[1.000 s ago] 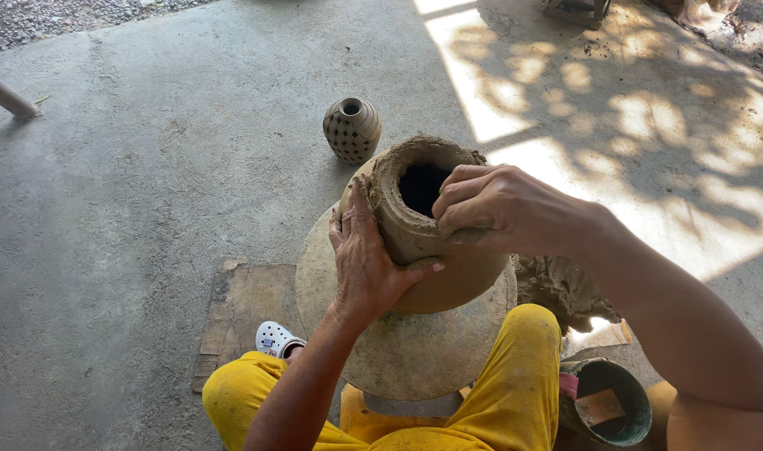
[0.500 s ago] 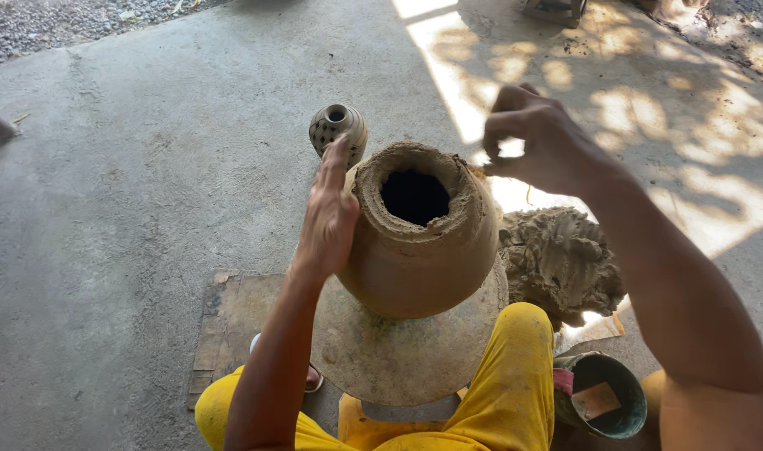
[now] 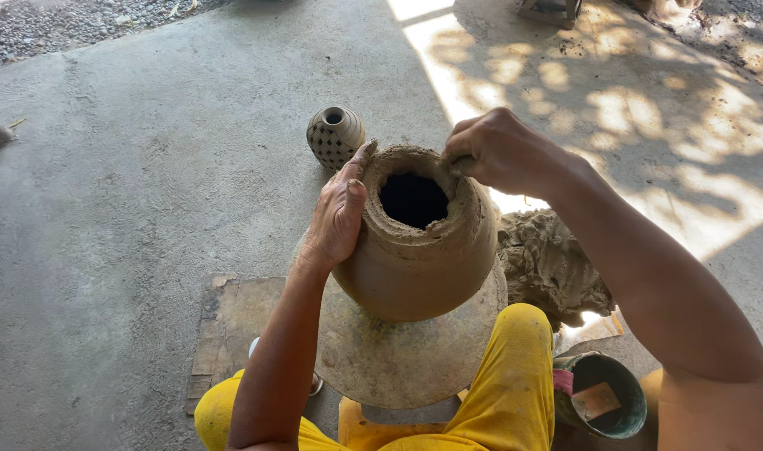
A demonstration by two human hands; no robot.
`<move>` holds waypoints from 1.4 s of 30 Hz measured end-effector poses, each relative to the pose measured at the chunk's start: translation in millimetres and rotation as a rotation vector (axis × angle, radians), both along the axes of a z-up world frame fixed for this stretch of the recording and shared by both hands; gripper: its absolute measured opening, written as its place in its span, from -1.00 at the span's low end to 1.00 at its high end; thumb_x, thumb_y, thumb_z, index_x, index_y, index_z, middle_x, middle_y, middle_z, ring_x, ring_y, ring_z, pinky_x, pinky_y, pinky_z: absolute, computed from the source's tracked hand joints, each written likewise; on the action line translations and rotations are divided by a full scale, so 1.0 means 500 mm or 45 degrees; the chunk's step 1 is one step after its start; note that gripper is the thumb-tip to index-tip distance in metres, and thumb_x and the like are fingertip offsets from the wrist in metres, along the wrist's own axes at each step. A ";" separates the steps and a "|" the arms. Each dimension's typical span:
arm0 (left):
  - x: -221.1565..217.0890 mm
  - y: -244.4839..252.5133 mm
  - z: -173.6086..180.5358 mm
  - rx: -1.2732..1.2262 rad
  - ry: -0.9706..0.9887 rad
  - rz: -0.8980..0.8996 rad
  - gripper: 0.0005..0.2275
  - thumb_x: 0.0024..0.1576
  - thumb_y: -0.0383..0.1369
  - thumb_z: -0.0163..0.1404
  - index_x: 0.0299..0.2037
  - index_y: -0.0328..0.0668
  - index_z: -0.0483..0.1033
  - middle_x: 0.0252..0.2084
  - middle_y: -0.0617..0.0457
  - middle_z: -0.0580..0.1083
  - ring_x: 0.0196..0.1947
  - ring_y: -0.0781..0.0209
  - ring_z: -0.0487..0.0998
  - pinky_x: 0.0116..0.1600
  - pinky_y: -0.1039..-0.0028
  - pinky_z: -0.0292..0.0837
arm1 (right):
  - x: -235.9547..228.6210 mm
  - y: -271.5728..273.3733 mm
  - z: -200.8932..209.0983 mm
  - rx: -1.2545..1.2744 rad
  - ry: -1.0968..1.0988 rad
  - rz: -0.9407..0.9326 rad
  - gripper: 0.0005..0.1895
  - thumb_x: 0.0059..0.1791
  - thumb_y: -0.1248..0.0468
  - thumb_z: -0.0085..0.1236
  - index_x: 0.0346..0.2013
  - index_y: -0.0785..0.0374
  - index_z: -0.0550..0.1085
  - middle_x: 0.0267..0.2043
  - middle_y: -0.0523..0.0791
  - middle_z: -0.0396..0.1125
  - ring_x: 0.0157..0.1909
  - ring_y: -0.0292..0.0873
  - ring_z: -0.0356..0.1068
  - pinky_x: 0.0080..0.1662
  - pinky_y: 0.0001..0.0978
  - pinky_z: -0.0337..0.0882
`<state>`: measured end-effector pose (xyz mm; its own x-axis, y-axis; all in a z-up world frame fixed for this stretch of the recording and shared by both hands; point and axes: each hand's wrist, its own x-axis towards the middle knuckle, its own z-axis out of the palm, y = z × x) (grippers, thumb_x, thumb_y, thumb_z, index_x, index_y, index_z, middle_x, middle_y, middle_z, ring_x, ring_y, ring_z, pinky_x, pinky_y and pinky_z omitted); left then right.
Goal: The person adds a coil of clay to the rim of a large vessel and smooths it down by hand.
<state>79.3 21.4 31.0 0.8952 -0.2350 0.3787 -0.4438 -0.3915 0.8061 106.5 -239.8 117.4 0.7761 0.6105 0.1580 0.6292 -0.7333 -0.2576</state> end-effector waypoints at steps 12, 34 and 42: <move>0.101 0.001 0.076 0.114 0.224 -0.416 0.09 -0.05 0.51 -0.83 0.50 -0.15 0.05 0.56 -0.15 0.00 0.57 -0.12 -0.13 0.50 -0.01 -0.27 | -0.090 -0.052 0.029 0.276 -0.069 0.041 -0.89 -0.16 0.26 0.42 -0.44 0.10 0.59 -0.01 -0.09 0.43 0.11 -0.16 0.40 0.18 -0.22 0.48; 0.096 -0.025 0.073 0.159 0.310 -0.387 0.09 -0.13 0.57 -0.59 0.42 -0.09 0.26 0.42 -0.17 0.29 0.46 -0.07 0.21 0.46 0.16 0.10 | -0.103 -0.081 -0.120 0.544 -0.347 0.292 -0.46 0.21 -0.19 -0.36 0.36 -0.05 0.28 0.05 -0.25 0.54 0.51 -0.06 0.18 0.54 0.08 0.06; 0.103 -0.023 0.066 0.170 0.303 -0.424 0.03 -0.07 0.55 -0.54 0.37 -0.06 0.34 0.38 -0.13 0.38 0.44 -0.02 0.30 0.46 0.25 0.17 | -0.095 -0.041 -0.086 0.391 -0.404 0.231 -0.28 0.13 -0.30 -0.40 0.41 0.03 0.22 0.07 -0.20 0.51 0.51 0.00 0.09 0.49 0.12 -0.01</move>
<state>130.7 10.1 64.0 0.8208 -0.5591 0.1174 -0.3715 -0.3663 0.8531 59.2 -260.4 74.2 0.5459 0.6193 0.5643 0.8225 -0.5245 -0.2200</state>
